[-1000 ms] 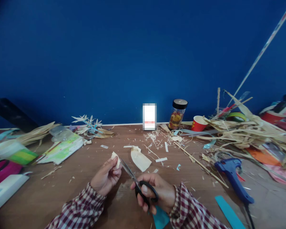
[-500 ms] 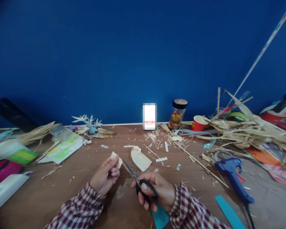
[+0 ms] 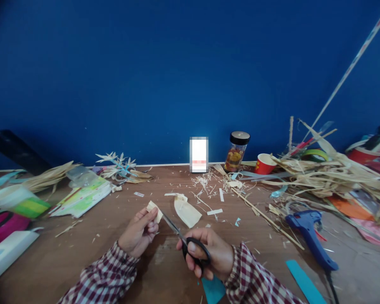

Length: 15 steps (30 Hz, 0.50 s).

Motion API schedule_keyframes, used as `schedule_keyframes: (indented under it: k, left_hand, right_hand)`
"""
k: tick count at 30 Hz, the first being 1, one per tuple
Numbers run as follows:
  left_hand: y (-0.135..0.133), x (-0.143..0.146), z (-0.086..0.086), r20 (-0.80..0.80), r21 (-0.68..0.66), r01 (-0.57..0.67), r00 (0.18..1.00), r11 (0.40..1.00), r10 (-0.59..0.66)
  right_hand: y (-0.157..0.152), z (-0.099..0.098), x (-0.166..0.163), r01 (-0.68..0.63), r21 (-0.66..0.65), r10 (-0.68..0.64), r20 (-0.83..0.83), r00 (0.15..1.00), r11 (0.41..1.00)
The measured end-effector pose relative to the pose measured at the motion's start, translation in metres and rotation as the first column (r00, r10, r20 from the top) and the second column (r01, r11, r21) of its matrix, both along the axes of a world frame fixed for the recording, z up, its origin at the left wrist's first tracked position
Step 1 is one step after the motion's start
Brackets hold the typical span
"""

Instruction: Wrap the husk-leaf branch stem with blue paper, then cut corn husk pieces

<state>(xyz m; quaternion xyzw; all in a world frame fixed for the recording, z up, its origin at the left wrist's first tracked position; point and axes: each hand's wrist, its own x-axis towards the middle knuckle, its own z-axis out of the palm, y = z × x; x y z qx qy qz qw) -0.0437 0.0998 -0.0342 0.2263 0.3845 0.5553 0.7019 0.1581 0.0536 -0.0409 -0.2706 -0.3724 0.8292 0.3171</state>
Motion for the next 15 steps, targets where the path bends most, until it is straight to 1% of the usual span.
schedule_keyframes:
  k: [15]
  left_hand:
    - [-0.0001, -0.0004, 0.0000, 0.014, -0.011, -0.008, 1.000, 1.000, 0.008]
  right_hand:
    - [-0.0008, 0.0023, 0.0006, 0.004, 0.036, -0.006, 0.048, 0.999, 0.999]
